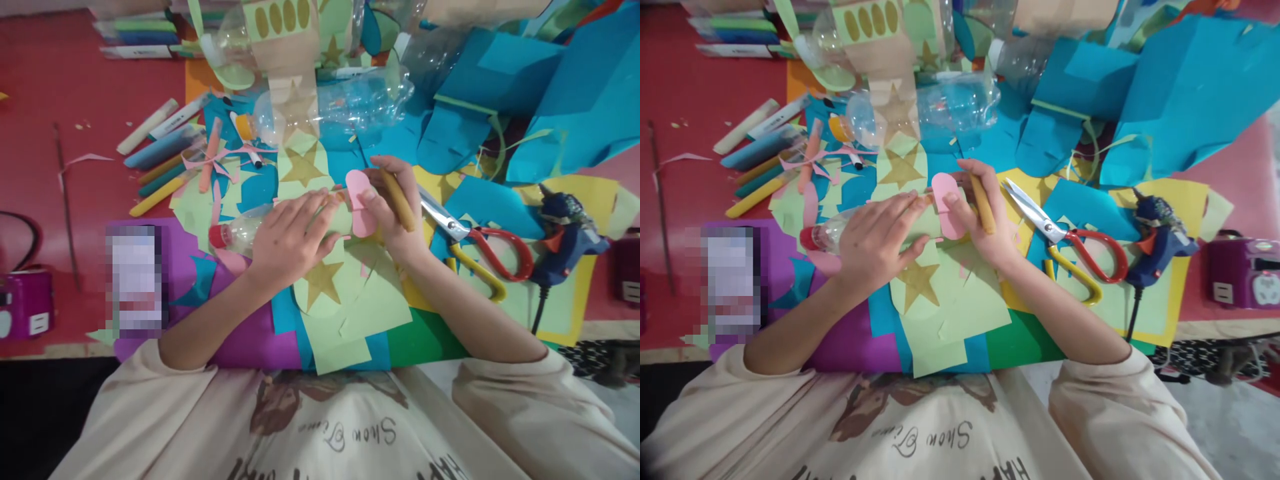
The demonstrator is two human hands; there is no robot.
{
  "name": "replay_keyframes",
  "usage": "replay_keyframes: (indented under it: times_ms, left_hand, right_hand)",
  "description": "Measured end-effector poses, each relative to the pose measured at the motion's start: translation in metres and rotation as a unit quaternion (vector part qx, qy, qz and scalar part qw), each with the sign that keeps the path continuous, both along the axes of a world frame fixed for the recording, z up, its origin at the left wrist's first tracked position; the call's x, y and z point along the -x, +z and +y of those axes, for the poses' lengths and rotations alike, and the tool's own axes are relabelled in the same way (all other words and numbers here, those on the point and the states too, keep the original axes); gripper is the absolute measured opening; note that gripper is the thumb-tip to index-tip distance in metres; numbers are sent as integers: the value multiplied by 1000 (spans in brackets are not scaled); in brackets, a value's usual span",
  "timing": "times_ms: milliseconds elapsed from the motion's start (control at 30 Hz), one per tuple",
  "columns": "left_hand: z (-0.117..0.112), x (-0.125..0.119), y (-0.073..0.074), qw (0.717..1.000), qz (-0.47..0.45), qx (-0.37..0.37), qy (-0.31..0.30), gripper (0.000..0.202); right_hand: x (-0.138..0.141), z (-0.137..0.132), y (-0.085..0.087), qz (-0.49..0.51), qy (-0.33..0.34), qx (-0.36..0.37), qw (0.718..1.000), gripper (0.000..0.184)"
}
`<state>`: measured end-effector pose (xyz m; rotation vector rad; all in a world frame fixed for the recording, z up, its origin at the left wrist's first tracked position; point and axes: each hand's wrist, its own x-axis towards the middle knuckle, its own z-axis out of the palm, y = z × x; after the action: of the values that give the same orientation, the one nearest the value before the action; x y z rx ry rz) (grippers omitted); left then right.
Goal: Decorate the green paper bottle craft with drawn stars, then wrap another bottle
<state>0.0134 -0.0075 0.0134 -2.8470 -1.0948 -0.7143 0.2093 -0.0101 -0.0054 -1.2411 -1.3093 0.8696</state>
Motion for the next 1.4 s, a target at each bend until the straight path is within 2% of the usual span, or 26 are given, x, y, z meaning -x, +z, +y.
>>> replay_keyframes:
  times_ms: [167, 333, 433, 500, 600, 700, 800, 900, 1033, 1200, 1400]
  left_hand:
    - [2, 0, -3, 997, 12, -71, -9, 39]
    - [3, 1, -1, 993, -6, -117, -26, 30]
    - [5, 3, 1, 989, -14, -143, -37, 30]
    - [6, 4, 2, 989, -9, -146, -33, 32]
    - [6, 6, 5, 995, 2, -98, -21, 35]
    - [6, 8, 9, 998, 1, -57, -25, 37]
    - [6, 8, 10, 997, -1, -69, -34, 34]
    - [6, 7, 9, 994, -2, -100, -34, 30]
    - [6, 7, 7, 993, 4, -114, -28, 30]
    - [6, 8, 4, 992, -3, -121, -25, 33]
    - [5, 7, 4, 993, -17, -115, -33, 34]
  right_hand:
    - [6, 1, -1, -36, -31, 11, 999, 34]
    - [3, 2, 2, -28, -15, 0, 999, 37]
    - [-6, -1, 9, 33, -27, -42, 998, 32]
    - [-12, -3, 12, 85, -44, -85, 992, 19]
    - [-19, -9, 14, 99, -56, -146, 983, 20]
    - [-21, -15, 12, 51, -73, -168, 982, 20]
    - [-22, -21, 11, -1, -82, -157, 984, 16]
    - [-21, -26, 11, -64, -59, -153, 984, 15]
    - [-20, -27, 14, -153, -15, -194, 969, 15]
    - [-15, -25, 18, -203, -17, -220, 954, 5]
    - [-13, -24, 17, -219, -29, -219, 950, 5]
